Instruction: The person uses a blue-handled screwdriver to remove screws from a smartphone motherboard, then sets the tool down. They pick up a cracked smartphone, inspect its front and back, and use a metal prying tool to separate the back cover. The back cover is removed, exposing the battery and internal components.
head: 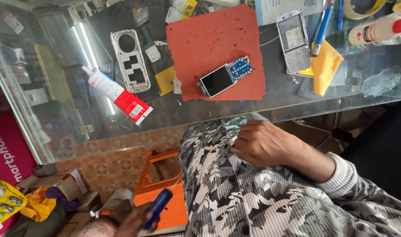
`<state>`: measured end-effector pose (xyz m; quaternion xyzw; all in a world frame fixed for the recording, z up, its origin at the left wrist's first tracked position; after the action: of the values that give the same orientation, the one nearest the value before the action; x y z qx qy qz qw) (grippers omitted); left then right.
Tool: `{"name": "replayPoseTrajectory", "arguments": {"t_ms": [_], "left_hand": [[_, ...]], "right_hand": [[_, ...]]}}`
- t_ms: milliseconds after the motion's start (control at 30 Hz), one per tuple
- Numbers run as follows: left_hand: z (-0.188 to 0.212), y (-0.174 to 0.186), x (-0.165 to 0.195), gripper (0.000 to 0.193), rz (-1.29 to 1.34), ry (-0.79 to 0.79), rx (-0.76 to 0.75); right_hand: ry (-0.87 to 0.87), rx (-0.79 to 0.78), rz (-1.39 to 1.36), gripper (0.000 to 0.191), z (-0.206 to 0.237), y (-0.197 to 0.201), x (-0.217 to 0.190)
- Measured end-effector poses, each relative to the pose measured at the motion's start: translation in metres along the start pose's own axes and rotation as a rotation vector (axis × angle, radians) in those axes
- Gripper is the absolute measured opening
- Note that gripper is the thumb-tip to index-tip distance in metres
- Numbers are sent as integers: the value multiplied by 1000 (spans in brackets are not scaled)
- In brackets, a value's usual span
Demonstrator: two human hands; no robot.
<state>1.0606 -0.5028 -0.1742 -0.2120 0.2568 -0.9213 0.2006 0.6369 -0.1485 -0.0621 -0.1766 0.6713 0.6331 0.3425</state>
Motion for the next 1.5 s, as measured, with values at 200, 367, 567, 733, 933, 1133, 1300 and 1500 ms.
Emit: {"name": "replayPoseTrajectory", "arguments": {"t_ms": [200,367,567,733,933,1133,1300,1500], "left_hand": [[11,-58,97,69,25,-253,-225],[-82,-171,187,62,-442,-471,-89],[-140,-262,270,50,-1299,-1095,164],[-160,-258,353,45,-1521,-1128,464],[-195,-286,443,71,-1680,-1236,595],[-203,-299,523,43,-1510,-1007,441],[-204,-288,563,34,-1229,-1116,254],[-205,-259,578,27,-691,-773,-112]], "right_hand": [[4,79,-221,24,-41,6,-16],[-2,379,-359,60,-58,4,-31],[-570,681,-981,48,-38,-10,-6],[-700,836,-1102,52,-17,2,21],[-667,832,-1175,44,-38,50,40],[-775,673,-959,49,-80,127,51],[-738,550,-447,58,-105,163,58],[-622,538,-45,69,-125,160,55]]}}
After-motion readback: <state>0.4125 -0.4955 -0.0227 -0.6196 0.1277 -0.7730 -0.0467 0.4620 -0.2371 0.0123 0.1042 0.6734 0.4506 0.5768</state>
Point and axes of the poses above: each hand's wrist, its own z-axis away from the middle knuckle, its own y-axis out of the back of the hand, x = y × z, the point moved 1 cm from there along -z, towards the middle knuckle, and after that the axes turned 2 degrees about z, right-handed, at the moved point
